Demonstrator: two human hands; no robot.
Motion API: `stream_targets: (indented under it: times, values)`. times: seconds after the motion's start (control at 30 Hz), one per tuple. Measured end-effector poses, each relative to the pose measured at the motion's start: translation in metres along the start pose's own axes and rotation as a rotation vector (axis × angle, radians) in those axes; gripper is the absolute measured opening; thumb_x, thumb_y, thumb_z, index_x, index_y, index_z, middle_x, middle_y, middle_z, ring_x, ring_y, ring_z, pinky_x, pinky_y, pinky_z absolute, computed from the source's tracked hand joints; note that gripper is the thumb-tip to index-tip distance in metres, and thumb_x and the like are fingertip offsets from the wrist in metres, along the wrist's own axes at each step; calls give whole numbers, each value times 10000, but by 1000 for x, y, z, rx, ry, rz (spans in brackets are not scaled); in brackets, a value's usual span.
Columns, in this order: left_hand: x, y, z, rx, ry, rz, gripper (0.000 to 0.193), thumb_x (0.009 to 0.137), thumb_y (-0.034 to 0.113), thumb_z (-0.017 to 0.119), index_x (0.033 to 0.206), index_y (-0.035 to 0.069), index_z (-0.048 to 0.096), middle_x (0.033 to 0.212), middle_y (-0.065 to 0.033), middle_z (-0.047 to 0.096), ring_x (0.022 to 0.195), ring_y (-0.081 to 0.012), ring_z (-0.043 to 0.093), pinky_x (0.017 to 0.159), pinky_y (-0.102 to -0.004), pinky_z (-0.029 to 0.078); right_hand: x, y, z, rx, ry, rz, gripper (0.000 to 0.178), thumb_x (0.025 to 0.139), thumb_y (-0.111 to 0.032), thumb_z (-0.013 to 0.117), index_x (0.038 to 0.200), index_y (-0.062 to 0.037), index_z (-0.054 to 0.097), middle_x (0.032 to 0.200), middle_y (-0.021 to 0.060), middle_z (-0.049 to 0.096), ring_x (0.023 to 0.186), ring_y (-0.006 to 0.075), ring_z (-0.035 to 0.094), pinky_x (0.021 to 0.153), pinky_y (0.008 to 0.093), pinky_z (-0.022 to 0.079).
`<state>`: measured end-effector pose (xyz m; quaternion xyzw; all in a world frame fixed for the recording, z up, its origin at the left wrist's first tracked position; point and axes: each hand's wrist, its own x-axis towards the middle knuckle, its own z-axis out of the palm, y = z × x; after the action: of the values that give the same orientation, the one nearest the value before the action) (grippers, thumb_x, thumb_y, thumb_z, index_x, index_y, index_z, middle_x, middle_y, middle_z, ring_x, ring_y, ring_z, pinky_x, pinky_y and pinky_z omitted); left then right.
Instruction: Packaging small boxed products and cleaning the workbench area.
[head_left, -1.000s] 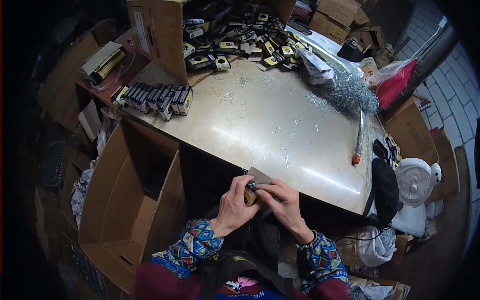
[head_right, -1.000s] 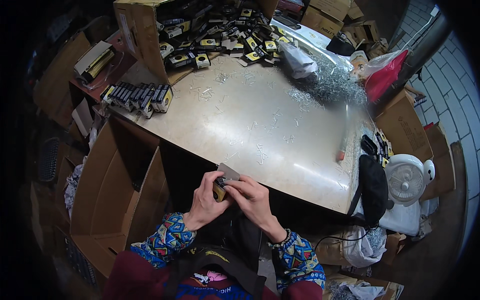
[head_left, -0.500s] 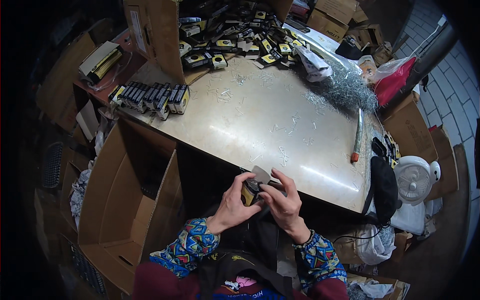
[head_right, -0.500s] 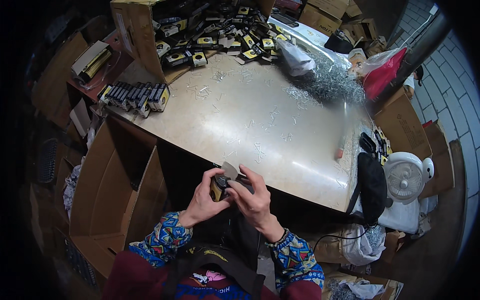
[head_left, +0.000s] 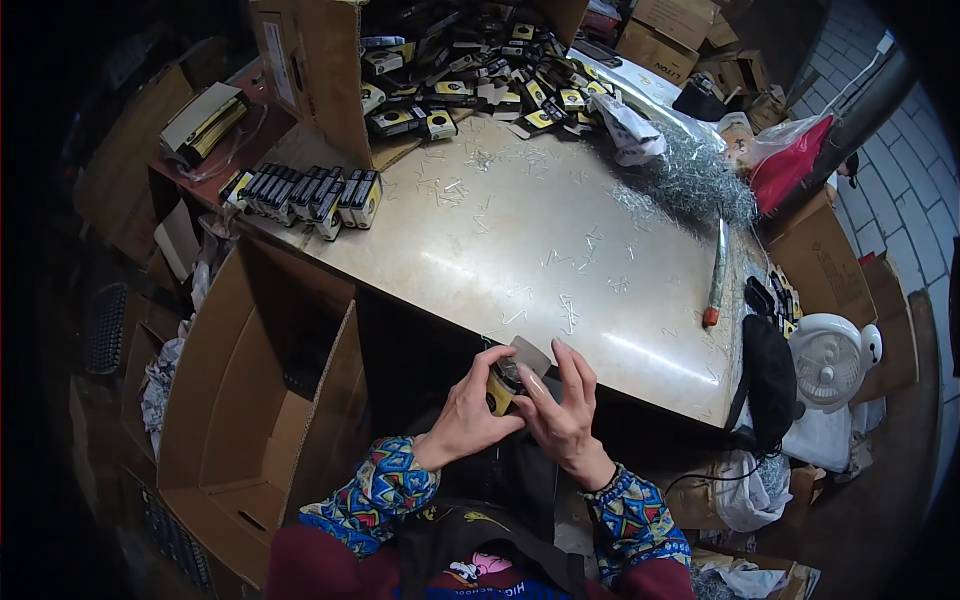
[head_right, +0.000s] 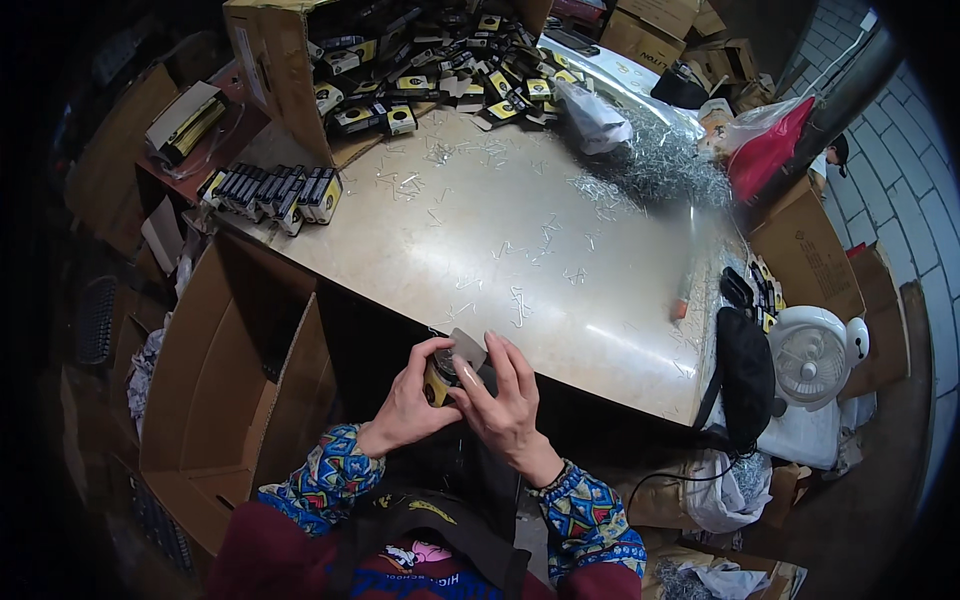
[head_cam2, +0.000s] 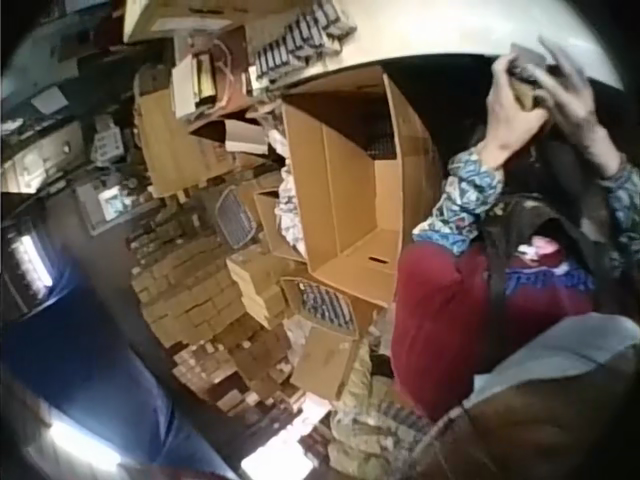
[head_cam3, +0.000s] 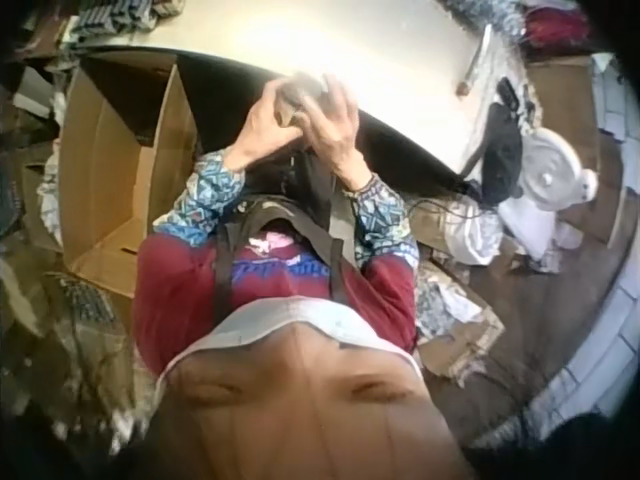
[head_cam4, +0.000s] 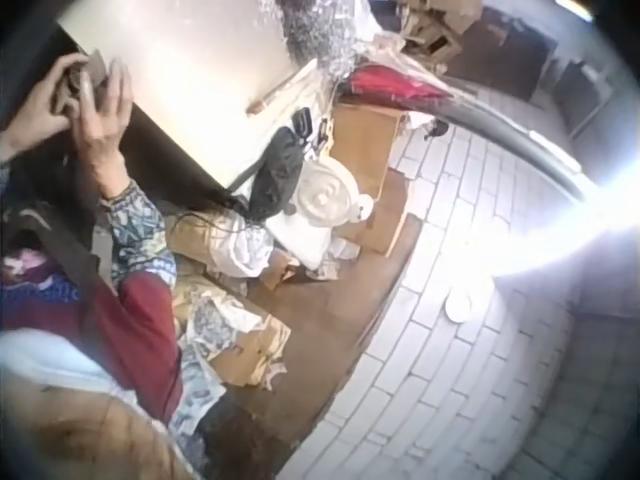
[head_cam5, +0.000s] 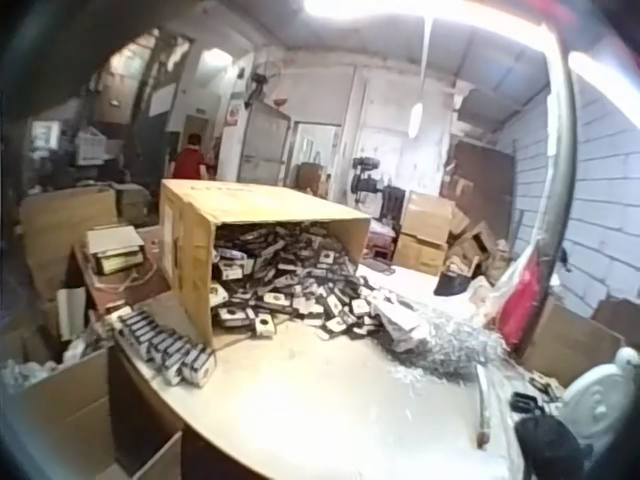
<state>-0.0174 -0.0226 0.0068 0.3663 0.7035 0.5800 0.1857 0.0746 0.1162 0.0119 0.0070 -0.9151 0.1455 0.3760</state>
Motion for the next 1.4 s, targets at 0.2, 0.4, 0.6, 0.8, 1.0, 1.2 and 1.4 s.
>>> stream_targets:
  times: [0.2,0.4,0.6,0.8,1.0,1.2,1.4]
  values:
    - [-1,-5,6,128,80,84,772,713,140,773,1355,82,349,1191,-219,556,1056,-379,615,883,-402,510,-1,-1,7,206,-64,151,368,813,-132,731,1163,-39,659,1377,261,456,1160,391,530,904,423,497]
    - [3,3,2,-48,-64,-37,777,702,145,812,1331,48,366,1206,-195,548,1074,-347,604,899,-380,497,4,-2,2,319,78,189,311,814,-34,722,1115,0,650,1337,250,498,1076,355,608,827,380,543]
    - [-1,-2,5,221,86,114,734,709,122,802,1310,35,390,1187,-204,543,1041,-381,609,850,-388,519,5,-9,-1,385,180,462,223,822,7,700,1044,-1,688,1324,223,541,1095,290,634,850,338,536]
    - [3,-7,11,384,239,334,698,715,118,796,1286,46,402,1164,-208,552,988,-392,624,783,-398,545,0,-15,2,409,14,428,228,801,-13,745,1021,19,695,1246,221,608,984,256,668,802,304,532]
    - [4,-2,13,488,234,249,637,757,130,744,1280,29,395,1095,-214,584,950,-404,636,744,-413,550,-4,-23,13,569,99,610,259,856,15,689,1112,52,672,1093,173,693,936,178,670,801,253,531]
    - [8,2,14,493,279,145,530,771,103,691,1218,-4,427,1051,-203,572,902,-396,605,723,-440,517,13,-32,6,721,50,824,191,849,-10,706,1034,34,713,967,129,733,831,99,674,722,222,539]
    - [10,-8,16,493,314,169,488,773,105,713,1155,0,429,921,-210,558,807,-423,605,654,-469,490,15,-29,13,682,115,719,180,845,-2,700,1018,50,698,933,131,732,762,127,687,689,241,543]
